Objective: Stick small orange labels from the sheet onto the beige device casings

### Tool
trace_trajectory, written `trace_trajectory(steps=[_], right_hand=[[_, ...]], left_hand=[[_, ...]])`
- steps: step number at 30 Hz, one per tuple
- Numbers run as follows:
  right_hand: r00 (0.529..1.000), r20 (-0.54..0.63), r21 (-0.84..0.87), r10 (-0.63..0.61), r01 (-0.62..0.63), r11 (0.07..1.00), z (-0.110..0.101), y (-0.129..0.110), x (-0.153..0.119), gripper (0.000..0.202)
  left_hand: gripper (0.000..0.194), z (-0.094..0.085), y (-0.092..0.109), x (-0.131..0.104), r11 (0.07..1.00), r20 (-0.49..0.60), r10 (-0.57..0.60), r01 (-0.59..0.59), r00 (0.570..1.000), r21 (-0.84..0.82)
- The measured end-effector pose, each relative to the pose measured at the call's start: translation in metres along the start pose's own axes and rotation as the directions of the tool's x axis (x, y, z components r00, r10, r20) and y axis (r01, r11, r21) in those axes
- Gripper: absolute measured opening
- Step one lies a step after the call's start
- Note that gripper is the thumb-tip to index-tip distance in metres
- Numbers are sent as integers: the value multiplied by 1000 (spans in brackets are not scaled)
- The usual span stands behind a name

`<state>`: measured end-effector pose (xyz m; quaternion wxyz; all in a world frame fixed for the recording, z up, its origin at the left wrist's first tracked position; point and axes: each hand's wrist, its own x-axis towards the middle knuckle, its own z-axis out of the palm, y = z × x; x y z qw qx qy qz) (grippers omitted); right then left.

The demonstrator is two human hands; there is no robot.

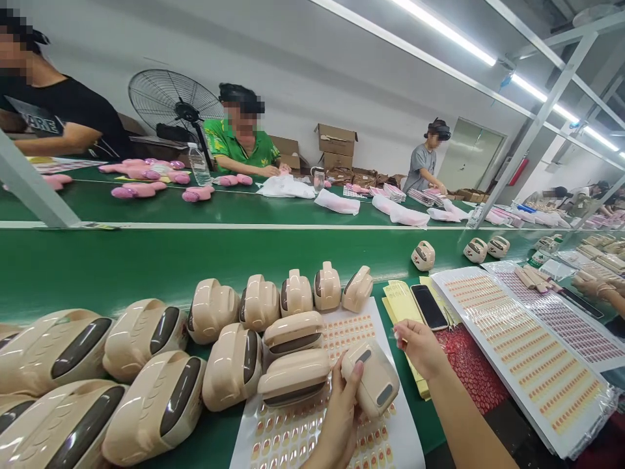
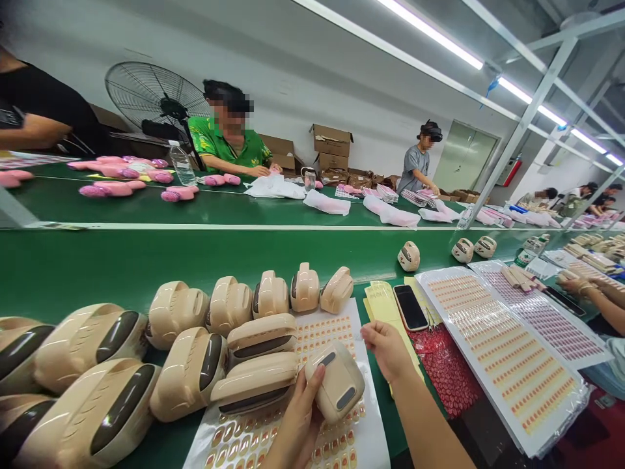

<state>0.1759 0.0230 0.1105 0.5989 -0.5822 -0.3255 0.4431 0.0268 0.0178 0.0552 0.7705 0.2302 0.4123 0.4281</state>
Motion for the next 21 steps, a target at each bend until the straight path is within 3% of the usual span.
trace_trajectory(steps=[4, 6, 7, 8, 10, 11, 12, 14, 16, 18, 19, 21], right_hand=[[989, 66, 49, -135, 132, 990, 4, 6, -28, 31], [976, 98, 47, -196, 192, 980, 0, 10, -34, 27], [970, 115, 40, -215, 211, 977, -3, 12, -36, 24], [963, 129, 32, -235, 233, 972, -5, 13, -38, 23], [947, 136, 11, -292, 293, 956, -9, 15, -42, 21], [937, 127, -3, -326, 329, 944, -10, 16, -44, 20], [926, 116, -22, -360, 365, 931, -11, 16, -46, 20], [899, 92, -82, -428, 436, 896, -13, 17, -49, 17], [863, 82, -154, -498, 505, 849, -15, 19, -52, 15], [827, 89, -209, -555, 561, 801, -17, 21, -53, 13], [814, 99, -228, -573, 579, 783, -18, 22, -54, 12], [803, 117, -258, -584, 592, 763, -19, 25, -56, 14]], left_hand=[[71, -3, -5, 8, 994, 30, 97, -99, 995, 49], [82, -9, -10, 14, 968, 85, 216, -225, 973, 109], [87, -13, -12, 19, 908, 147, 339, -364, 929, 209], [91, -17, -14, 23, 777, 241, 479, -535, 844, 332], [91, -27, -16, 31, 344, 493, 642, -795, 587, 499], [88, -31, -16, 34, 149, 594, 649, -845, 476, 514], [84, -34, -16, 37, 39, 652, 639, -864, 408, 503], [75, -38, -12, 38, -75, 727, 597, -879, 338, 471], [69, -42, -9, 38, -261, 819, 504, -855, 275, 448], [63, -47, -7, 37, -428, 894, 370, -808, 252, 405], [61, -50, -6, 37, -469, 915, 311, -795, 258, 384], [59, -57, -6, 36, -458, 931, 241, -814, 274, 358]])
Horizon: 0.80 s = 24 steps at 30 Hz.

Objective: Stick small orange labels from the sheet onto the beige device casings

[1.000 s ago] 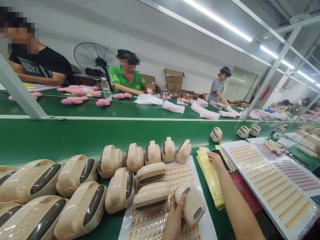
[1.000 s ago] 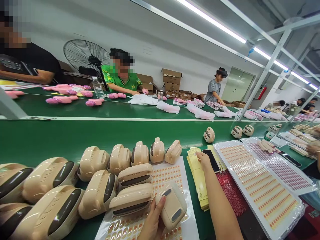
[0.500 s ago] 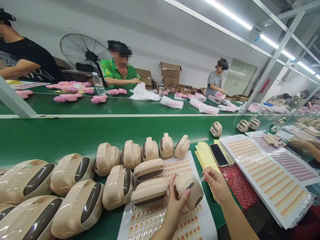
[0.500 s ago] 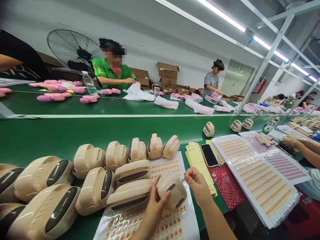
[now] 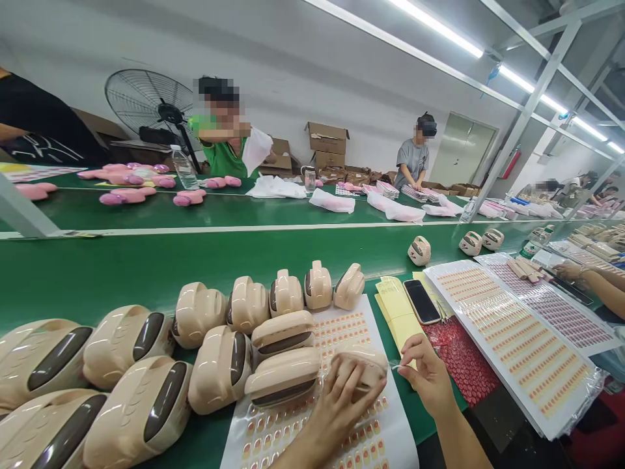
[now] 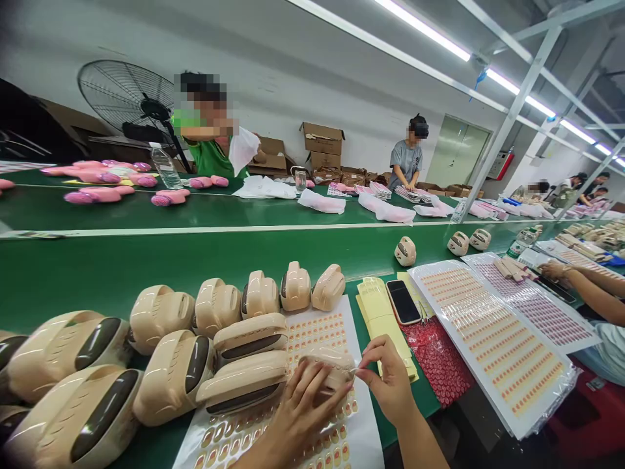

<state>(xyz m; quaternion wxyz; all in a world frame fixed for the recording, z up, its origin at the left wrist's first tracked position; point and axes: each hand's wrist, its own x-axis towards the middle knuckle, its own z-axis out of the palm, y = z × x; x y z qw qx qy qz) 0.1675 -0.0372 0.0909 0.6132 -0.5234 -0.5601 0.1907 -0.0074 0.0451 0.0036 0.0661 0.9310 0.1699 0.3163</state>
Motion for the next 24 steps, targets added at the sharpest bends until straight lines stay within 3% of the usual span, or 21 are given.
trace_trajectory(steps=[4, 8, 10, 12, 15, 19, 24], right_hand=[[999, 49, -37, 12, -10, 999, 2, 0, -6, 18], [991, 132, -87, -15, 26, 996, 6, -8, -9, 16], [983, 180, -113, -42, 63, 992, 9, -14, -9, 14], [970, 228, -131, -82, 114, 985, 12, -19, -9, 12], [949, 280, -145, -147, 193, 970, 15, -25, -8, 9], [924, 324, -161, -201, 263, 951, 17, -31, -6, 5], [897, 337, -205, -287, 367, 907, 18, -38, -8, 8]], left_hand=[[55, -6, 0, -10, 992, 6, -20, 20, 1000, -121], [39, -26, 10, -6, 948, -56, -115, 92, 992, -304], [23, -43, 19, 1, 848, -103, -257, 173, 961, -501], [20, -64, 28, 10, 702, -99, -392, 227, 915, -675], [17, -89, 38, 25, 610, 12, -405, 280, 914, -741], [15, -100, 41, 35, 580, 122, -406, 358, 906, -732], [26, -99, 44, 34, 357, 278, -534, 511, 798, -781]])
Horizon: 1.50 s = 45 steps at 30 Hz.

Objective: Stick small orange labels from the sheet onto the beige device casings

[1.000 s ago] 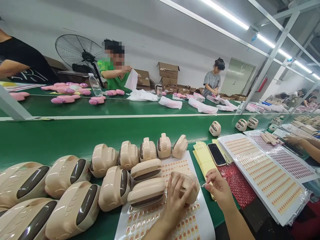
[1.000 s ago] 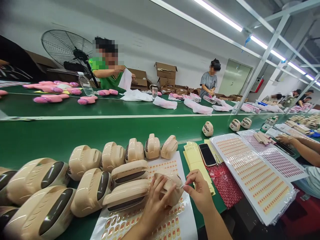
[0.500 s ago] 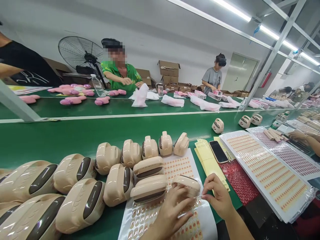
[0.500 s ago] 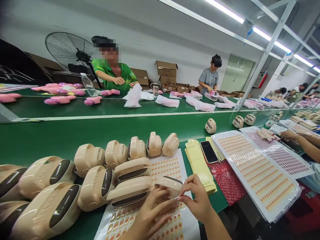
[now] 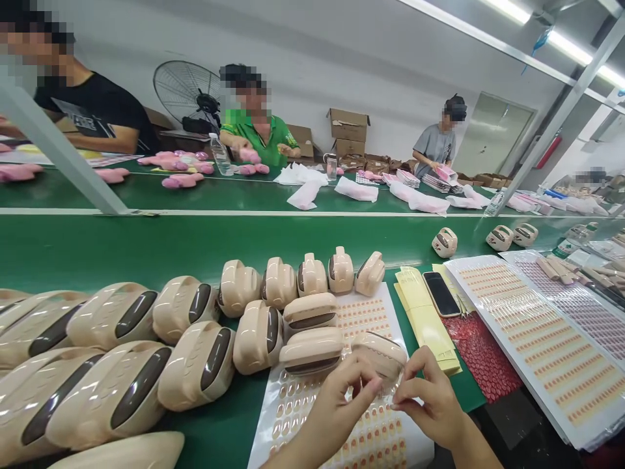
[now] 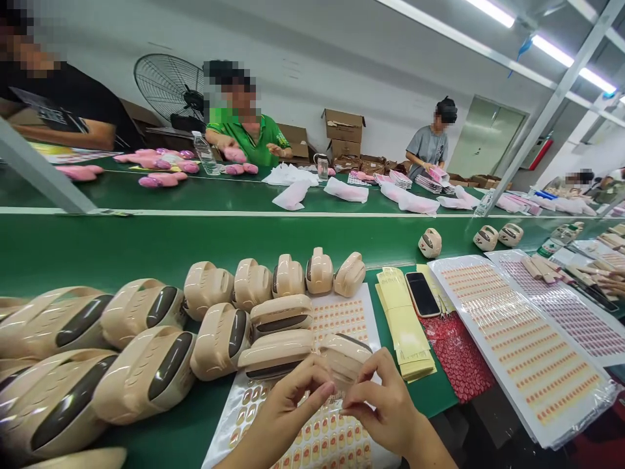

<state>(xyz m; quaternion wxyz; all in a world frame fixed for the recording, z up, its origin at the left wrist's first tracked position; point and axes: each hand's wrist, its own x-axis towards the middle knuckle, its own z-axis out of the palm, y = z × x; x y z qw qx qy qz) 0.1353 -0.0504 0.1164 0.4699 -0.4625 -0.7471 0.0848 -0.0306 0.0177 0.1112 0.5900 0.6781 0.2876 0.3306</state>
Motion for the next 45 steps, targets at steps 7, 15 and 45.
trace_trajectory(steps=[7, 15, 45], right_hand=[[989, 36, -132, -147, 150, 980, -4, -7, -4, 15], [985, -170, 59, 40, -30, 998, 6, -5, -7, 6], [705, -142, 570, 695, -516, 640, -30, 5, 13, 24]], left_hand=[[33, 7, -1, 0, 879, 87, -303, 314, 949, -359], [42, 20, -2, -4, 648, 426, -419, 593, 801, -477], [96, 32, -30, -3, 807, -117, -267, 155, 957, -570]])
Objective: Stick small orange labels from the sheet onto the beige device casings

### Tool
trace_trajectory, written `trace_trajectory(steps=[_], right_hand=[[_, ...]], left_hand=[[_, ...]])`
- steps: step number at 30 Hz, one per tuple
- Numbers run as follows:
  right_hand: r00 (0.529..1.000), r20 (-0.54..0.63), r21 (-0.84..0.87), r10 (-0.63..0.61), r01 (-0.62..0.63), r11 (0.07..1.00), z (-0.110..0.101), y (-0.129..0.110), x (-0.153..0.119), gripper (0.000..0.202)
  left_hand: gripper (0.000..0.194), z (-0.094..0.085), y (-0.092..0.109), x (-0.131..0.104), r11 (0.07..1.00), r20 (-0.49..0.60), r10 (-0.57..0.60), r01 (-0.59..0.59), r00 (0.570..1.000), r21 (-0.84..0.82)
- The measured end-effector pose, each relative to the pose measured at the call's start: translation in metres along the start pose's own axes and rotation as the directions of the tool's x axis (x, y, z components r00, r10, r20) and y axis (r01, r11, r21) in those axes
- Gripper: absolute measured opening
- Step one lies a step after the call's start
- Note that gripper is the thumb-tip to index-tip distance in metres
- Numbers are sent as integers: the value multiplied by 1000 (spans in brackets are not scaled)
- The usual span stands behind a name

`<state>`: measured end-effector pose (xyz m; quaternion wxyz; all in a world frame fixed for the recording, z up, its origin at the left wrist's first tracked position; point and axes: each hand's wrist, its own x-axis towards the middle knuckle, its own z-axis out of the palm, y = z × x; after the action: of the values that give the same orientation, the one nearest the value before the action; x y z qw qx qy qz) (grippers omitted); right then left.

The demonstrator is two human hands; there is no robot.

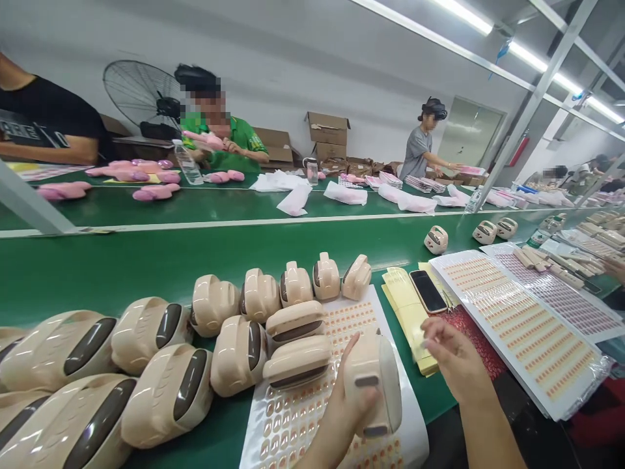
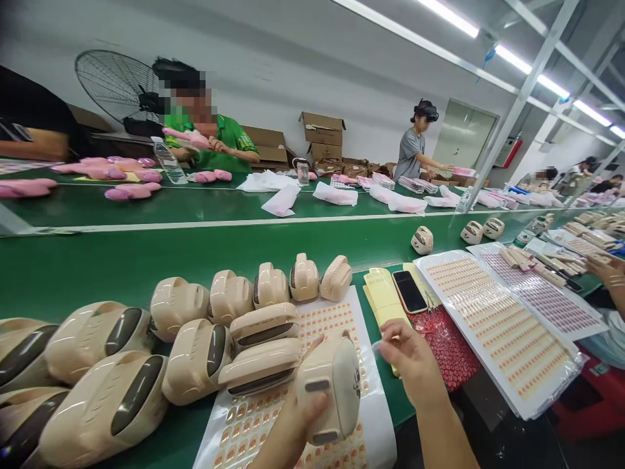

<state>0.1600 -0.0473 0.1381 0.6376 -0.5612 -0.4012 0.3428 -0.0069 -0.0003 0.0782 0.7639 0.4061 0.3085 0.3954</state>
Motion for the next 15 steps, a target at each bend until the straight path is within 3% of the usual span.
trace_trajectory(steps=[3, 5, 10, 15], right_hand=[[944, 277, 89, 182, -214, 973, 10, 2, -6, 30], [914, 316, 59, 255, -287, 956, 20, 7, -9, 31], [935, 174, -48, 309, -306, 951, 33, 21, -13, 33], [956, 39, -133, 291, -283, 950, 35, 30, -15, 31]], left_hand=[[80, 4, -10, 4, 962, -18, -179, 171, 984, -211], [69, 5, -15, 7, 952, -29, -211, 199, 977, -231], [70, 5, -23, 15, 953, -138, -200, 159, 970, -259], [72, 11, -18, 15, 945, -191, -213, 153, 958, -289]])
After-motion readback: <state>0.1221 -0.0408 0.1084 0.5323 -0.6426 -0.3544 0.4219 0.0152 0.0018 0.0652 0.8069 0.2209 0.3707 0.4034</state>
